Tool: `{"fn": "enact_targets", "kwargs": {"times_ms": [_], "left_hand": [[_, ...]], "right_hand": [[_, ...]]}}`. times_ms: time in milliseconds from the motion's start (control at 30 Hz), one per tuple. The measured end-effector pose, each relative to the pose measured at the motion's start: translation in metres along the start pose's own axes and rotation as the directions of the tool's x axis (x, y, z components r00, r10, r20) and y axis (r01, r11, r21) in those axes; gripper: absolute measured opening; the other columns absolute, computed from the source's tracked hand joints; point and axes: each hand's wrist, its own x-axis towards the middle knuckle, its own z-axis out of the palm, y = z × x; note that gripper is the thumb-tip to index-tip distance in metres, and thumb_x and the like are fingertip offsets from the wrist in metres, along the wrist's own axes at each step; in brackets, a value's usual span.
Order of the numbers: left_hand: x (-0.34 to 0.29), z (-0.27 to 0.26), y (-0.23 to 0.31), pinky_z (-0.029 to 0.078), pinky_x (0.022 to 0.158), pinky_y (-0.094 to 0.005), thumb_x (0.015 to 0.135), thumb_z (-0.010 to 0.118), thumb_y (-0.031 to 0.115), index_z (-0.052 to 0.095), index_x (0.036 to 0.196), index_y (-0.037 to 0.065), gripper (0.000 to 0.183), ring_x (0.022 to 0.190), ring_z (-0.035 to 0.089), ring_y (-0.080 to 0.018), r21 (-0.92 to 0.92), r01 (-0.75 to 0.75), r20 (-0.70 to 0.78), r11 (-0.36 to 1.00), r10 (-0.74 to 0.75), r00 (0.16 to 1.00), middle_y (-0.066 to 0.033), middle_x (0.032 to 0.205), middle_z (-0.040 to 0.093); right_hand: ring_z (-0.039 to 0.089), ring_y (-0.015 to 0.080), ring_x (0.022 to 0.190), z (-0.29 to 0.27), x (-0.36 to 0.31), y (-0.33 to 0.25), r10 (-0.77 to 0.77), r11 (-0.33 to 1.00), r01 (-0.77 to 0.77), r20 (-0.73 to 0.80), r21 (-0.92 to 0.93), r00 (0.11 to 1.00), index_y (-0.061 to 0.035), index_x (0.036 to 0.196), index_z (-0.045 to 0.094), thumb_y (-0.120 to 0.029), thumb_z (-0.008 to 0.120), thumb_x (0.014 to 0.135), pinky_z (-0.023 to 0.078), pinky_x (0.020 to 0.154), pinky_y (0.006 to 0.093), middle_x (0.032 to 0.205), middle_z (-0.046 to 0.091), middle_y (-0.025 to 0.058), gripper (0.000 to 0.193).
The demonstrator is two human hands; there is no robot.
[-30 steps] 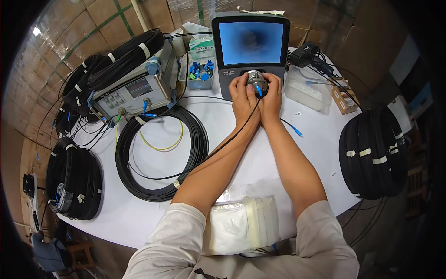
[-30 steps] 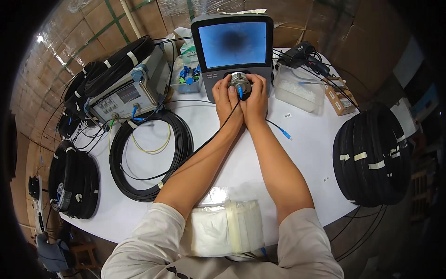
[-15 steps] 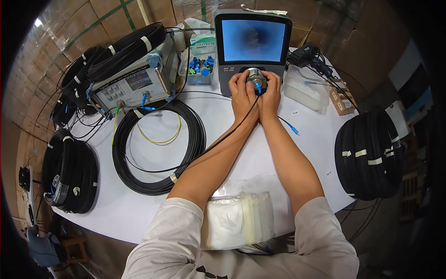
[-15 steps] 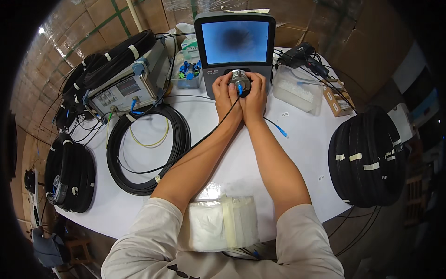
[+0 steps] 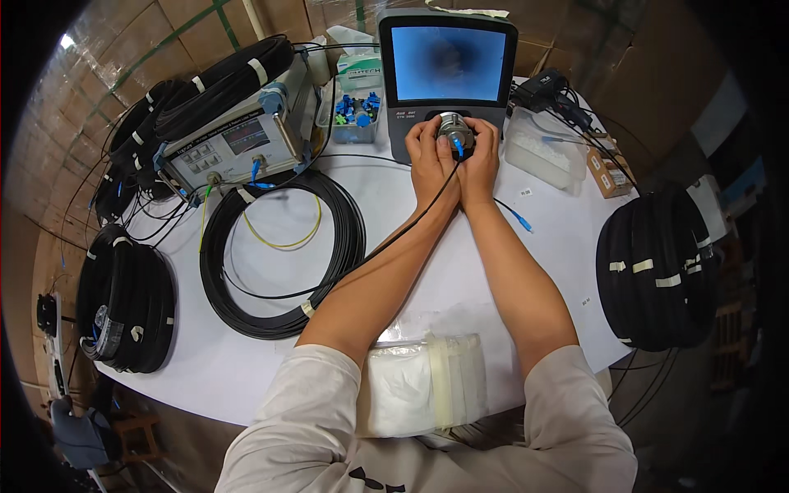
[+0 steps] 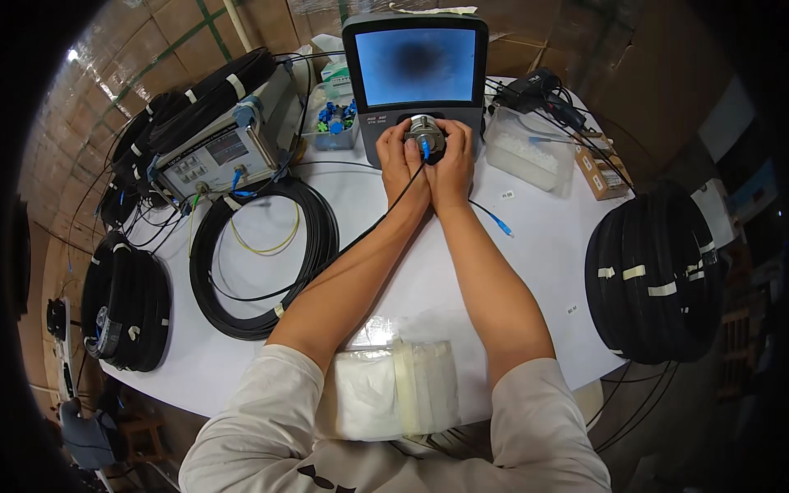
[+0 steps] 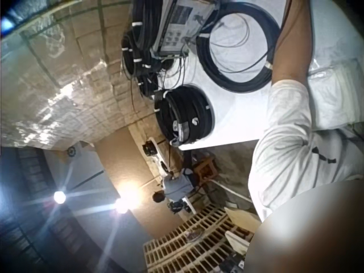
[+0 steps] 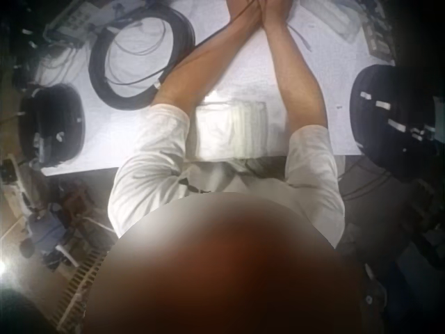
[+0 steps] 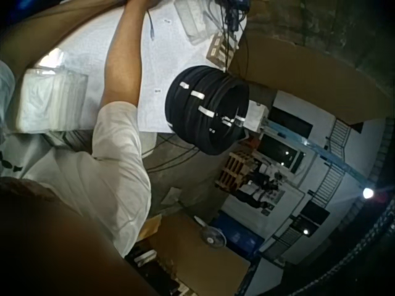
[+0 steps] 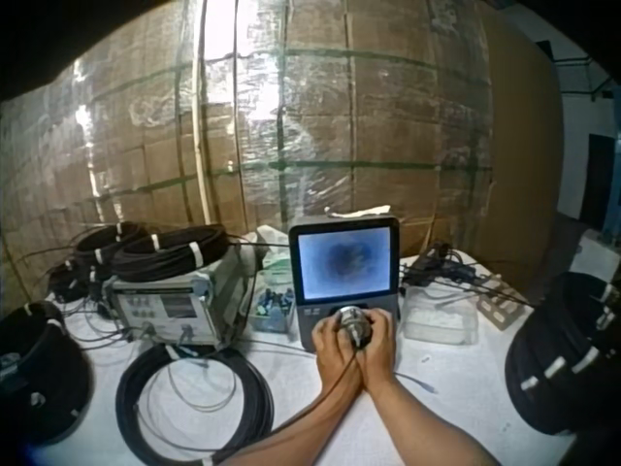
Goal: Inspecting the end face of a fiber optic cable using a digital microscope.
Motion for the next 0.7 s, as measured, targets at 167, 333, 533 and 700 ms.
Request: {"fn": "enact_targets", "kwargs": {"times_ms": [167, 333, 533, 700], "left_hand": [[0.0010, 0.0011, 0.0006, 0.045, 0.105, -0.0403, 0.109, 0.041, 0.024, 0.055, 0.139, 0.004, 0.038, 0.124, 0.055, -0.0342, 0.013, -0.018, -0.007, 1.000, 0.018, 1.000, -0.0202, 0.139, 0.047], [-0.0033, 0.0000, 0.0035, 0.044, 0.106, -0.0409, 0.109, 0.042, 0.025, 0.054, 0.139, 0.003, 0.039, 0.125, 0.054, -0.0345, -0.002, 0.008, -0.014, 1.000, -0.008, 1.000, -0.0202, 0.138, 0.048], [-0.0024, -0.0023, 0.0055, 0.043, 0.106, -0.0413, 0.109, 0.042, 0.025, 0.054, 0.134, 0.002, 0.036, 0.125, 0.054, -0.0347, -0.002, 0.003, -0.027, 1.000, -0.003, 1.000, -0.0202, 0.137, 0.049], [-0.0020, -0.0028, 0.0076, 0.043, 0.106, -0.0406, 0.109, 0.042, 0.025, 0.054, 0.134, 0.002, 0.036, 0.125, 0.054, -0.0341, -0.019, 0.019, -0.007, 1.000, -0.019, 1.000, -0.0196, 0.137, 0.049]], "right_hand": [[0.059, 0.0371, 0.115, -0.0008, 0.0022, 0.0019, 0.006, 1.000, -0.006, 0.011, 0.011, 1.000, -0.0073, 0.122, 0.058, -0.023, 0.082, 0.081, 0.050, 0.097, 0.0442, 0.125, 0.057, 0.0144, 0.050], [0.059, 0.0375, 0.114, -0.0021, -0.0010, 0.0011, -0.021, 1.000, 0.021, -0.003, 0.022, 1.000, -0.0067, 0.122, 0.057, -0.024, 0.083, 0.081, 0.050, 0.097, 0.0440, 0.124, 0.058, 0.0145, 0.051], [0.059, 0.0362, 0.115, -0.0023, -0.0024, -0.0041, 0.040, 0.997, -0.041, 0.018, 0.065, 0.999, -0.0073, 0.123, 0.057, -0.025, 0.083, 0.082, 0.049, 0.098, 0.0434, 0.125, 0.057, 0.0147, 0.052], [0.059, 0.0364, 0.116, -0.0018, -0.0009, -0.0010, -0.001, 1.000, 0.001, 0.009, 0.020, 1.000, -0.0066, 0.123, 0.057, -0.025, 0.083, 0.082, 0.049, 0.099, 0.0434, 0.125, 0.057, 0.0150, 0.052]]}}
